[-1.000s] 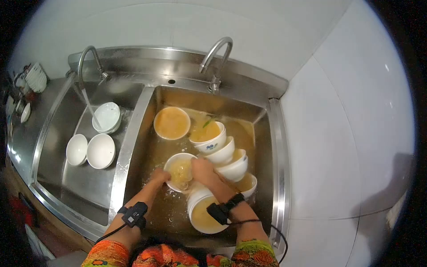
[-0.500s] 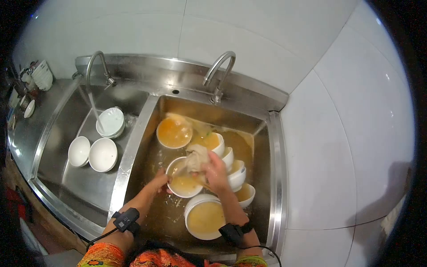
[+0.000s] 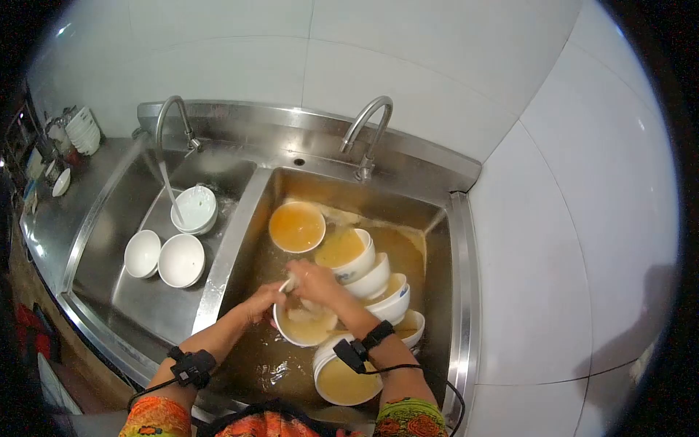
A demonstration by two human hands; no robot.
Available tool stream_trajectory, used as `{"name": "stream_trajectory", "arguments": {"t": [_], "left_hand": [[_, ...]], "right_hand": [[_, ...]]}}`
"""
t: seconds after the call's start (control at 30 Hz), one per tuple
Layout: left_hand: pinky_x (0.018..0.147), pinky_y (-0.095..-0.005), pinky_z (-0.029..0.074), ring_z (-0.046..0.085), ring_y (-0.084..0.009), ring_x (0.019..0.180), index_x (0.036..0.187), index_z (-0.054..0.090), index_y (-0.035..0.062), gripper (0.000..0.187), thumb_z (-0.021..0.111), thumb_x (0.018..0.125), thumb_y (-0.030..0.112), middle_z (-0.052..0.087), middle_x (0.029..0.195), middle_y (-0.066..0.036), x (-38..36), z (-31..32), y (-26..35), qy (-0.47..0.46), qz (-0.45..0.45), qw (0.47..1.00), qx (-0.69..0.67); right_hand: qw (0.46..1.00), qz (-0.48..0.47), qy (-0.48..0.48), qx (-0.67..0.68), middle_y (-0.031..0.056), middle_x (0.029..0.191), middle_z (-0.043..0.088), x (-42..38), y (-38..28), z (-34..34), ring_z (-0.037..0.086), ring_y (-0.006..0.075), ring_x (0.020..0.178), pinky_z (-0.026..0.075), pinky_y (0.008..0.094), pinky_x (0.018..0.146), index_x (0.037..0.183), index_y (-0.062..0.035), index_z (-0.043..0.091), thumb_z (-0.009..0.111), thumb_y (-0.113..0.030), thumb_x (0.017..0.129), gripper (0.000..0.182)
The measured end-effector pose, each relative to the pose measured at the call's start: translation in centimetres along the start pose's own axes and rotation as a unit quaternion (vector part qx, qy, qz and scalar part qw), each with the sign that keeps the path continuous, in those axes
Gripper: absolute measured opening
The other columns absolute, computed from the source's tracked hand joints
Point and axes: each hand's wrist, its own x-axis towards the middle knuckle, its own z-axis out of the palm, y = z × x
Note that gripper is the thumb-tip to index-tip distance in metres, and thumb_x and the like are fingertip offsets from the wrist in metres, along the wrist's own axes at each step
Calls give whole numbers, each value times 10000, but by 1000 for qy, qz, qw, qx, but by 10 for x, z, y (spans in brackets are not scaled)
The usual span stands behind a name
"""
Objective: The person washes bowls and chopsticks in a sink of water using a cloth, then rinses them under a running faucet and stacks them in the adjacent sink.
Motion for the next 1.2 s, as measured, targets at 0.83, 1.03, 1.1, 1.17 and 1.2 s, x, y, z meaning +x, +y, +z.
{"name": "stream_trajectory", "arguments": {"t": [0.83, 1.03, 1.1, 1.17, 1.2], "left_hand": [[779, -284, 464, 564, -168, 879, 1101, 526, 33, 453, 555, 654, 99, 575, 946, -77, 3, -7, 63, -82, 63, 993, 58], [736, -269, 469, 576, -175, 843, 1088, 561, -8, 516, 520, 574, 11, 590, 966, -88, 17, -6, 33, 23, 165, 985, -43], [742, -269, 466, 574, -188, 851, 1139, 537, -26, 577, 513, 563, -8, 590, 990, -102, 15, -4, 24, 16, 147, 986, -76], [751, -277, 465, 572, -205, 862, 1140, 534, -40, 580, 502, 562, -15, 589, 979, -110, 18, -4, 8, 87, 160, 979, -90], [764, -282, 461, 567, -217, 879, 1155, 517, -50, 595, 504, 562, -16, 584, 992, -116, 22, -8, -5, 115, 160, 975, -101]], "right_hand": [[995, 76, 59, 7, 196, 801, 633, -5, -38, -48, 615, 337, 753, 486, 389, 678, 978, -53, 616, 639, -122, 656, 330], [953, 216, 168, 127, 191, 812, 640, -10, -26, -35, 617, 330, 800, 480, 397, 724, 959, -34, 612, 691, -239, 620, 404], [927, 269, 212, 153, 191, 811, 642, -11, 1, 4, 620, 329, 804, 479, 392, 733, 966, -29, 613, 698, -260, 617, 427], [891, 323, 260, 185, 191, 810, 645, -19, 8, 32, 623, 328, 808, 479, 388, 742, 974, -23, 613, 704, -280, 613, 452], [865, 385, 212, 243, 185, 864, 646, -22, 9, 35, 624, 305, 835, 478, 375, 752, 1003, -20, 609, 702, -289, 631, 469]]}}
